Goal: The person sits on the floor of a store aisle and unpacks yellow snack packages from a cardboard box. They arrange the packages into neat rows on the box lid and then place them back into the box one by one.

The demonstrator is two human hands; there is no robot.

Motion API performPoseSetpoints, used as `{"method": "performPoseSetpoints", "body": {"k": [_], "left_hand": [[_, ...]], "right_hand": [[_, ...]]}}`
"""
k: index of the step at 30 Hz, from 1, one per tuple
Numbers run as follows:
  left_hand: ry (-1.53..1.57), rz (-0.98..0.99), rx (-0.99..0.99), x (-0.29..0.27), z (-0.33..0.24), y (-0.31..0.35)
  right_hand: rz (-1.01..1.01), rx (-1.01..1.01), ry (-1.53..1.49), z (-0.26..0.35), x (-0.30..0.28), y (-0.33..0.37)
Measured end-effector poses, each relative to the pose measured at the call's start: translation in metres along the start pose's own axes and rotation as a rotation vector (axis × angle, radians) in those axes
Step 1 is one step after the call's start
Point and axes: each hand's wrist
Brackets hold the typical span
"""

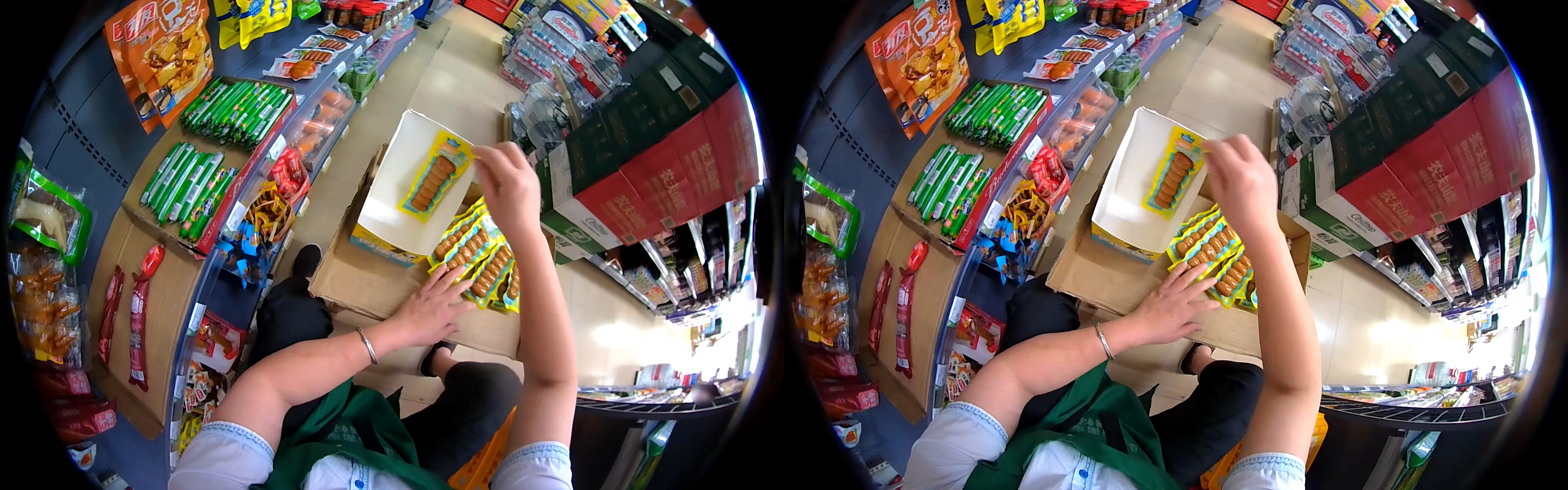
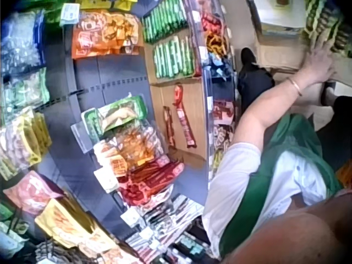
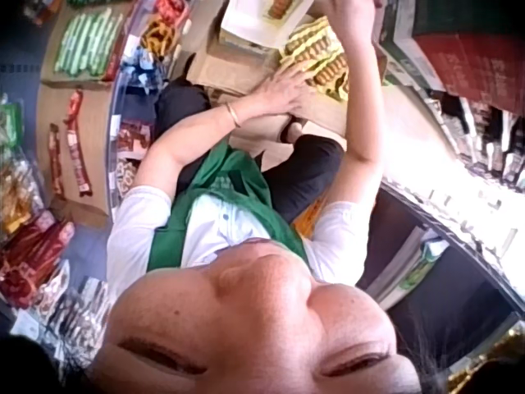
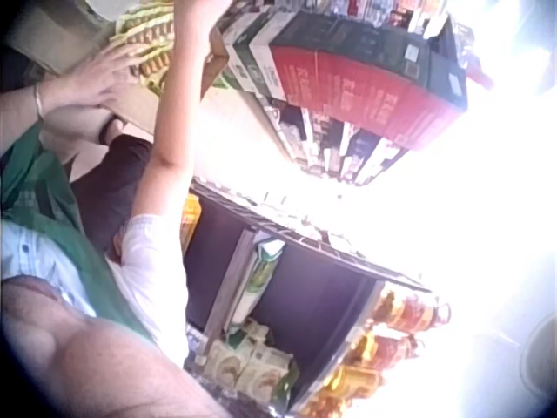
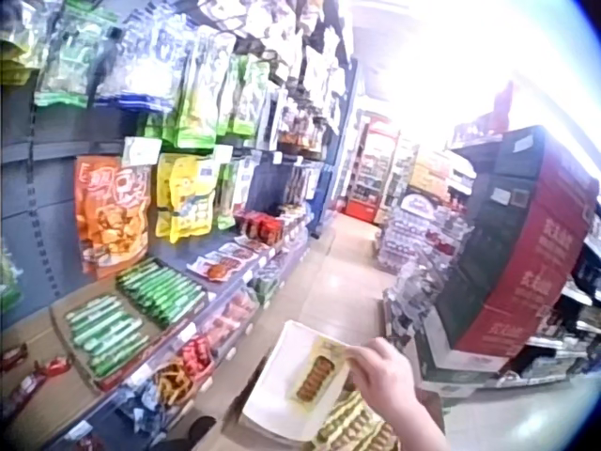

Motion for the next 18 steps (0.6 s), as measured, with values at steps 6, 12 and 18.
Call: {"method": "performPoseSetpoints", "body": {"k": [6, 12, 18], "left_hand": [[-0.012, -0.049, -0.009, -0.004, 0.003, 0.003], [0.033, -0.068, 0.005, -0.005, 0.005, 0.007], [0.007, -0.05, 0.0, -0.005, 0.005, 0.006]], "right_hand": [[0.145, -0.353, 0.493, 0.018, 0.025, -0.037], [0.352, -0.44, 0.63, 0.022, 0.037, -0.031], [0.321, -0.421, 0.636, 0.018, 0.041, -0.03]]}}
Point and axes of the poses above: each hand's wrist, its own y-axis away from the middle knuckle, its own x-axis out of the palm, z = x × y, and after that the axes turned 1 degree about z, right-handed
